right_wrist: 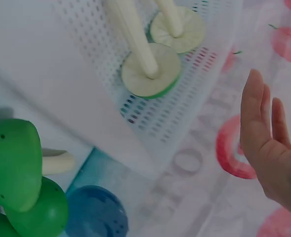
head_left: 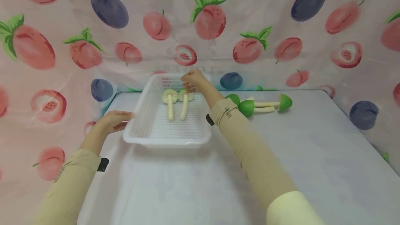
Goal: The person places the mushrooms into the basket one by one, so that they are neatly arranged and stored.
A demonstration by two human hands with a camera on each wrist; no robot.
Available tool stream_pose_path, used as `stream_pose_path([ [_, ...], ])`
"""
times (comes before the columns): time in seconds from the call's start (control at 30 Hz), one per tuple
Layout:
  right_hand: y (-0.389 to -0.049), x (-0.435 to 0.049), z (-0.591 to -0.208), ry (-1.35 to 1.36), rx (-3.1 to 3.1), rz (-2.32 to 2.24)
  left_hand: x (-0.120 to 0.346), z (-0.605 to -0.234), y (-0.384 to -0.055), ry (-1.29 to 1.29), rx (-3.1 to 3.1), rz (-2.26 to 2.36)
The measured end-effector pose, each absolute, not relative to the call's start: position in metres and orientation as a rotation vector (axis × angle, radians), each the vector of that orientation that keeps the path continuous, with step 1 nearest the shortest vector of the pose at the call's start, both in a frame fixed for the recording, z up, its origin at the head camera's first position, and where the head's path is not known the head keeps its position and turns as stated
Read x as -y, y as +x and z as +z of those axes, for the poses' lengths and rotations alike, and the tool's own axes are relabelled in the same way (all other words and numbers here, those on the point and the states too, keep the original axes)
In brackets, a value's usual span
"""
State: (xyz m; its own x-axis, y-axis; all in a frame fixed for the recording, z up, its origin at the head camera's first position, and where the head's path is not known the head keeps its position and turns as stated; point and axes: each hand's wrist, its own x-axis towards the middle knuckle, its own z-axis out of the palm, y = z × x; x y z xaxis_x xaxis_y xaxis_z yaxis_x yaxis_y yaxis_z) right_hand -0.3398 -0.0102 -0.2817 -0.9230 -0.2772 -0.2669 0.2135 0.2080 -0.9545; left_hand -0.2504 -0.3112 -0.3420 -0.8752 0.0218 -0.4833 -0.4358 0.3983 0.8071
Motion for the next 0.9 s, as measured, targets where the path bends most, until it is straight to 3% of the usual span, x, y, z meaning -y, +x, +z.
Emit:
stream_pose_path([
  [0.27, -0.324, -0.017, -0.270, -0.333, -2.107, -1.592, 0.317, -0.342, -0.242, -0.369, -2.276, 1.412],
  [0.6, -0.313, -0.082, -0.263, -0.390, -2.257, -1.458, 0.317, -0.342, -0.240, -0.349, -2.264, 1.454],
  [0.9, -0.298, -0.142, -0.282, -0.341, -2.247, -1.424, 0.302, -0.338, -0.246, -0.355, -2.290, 1.468],
])
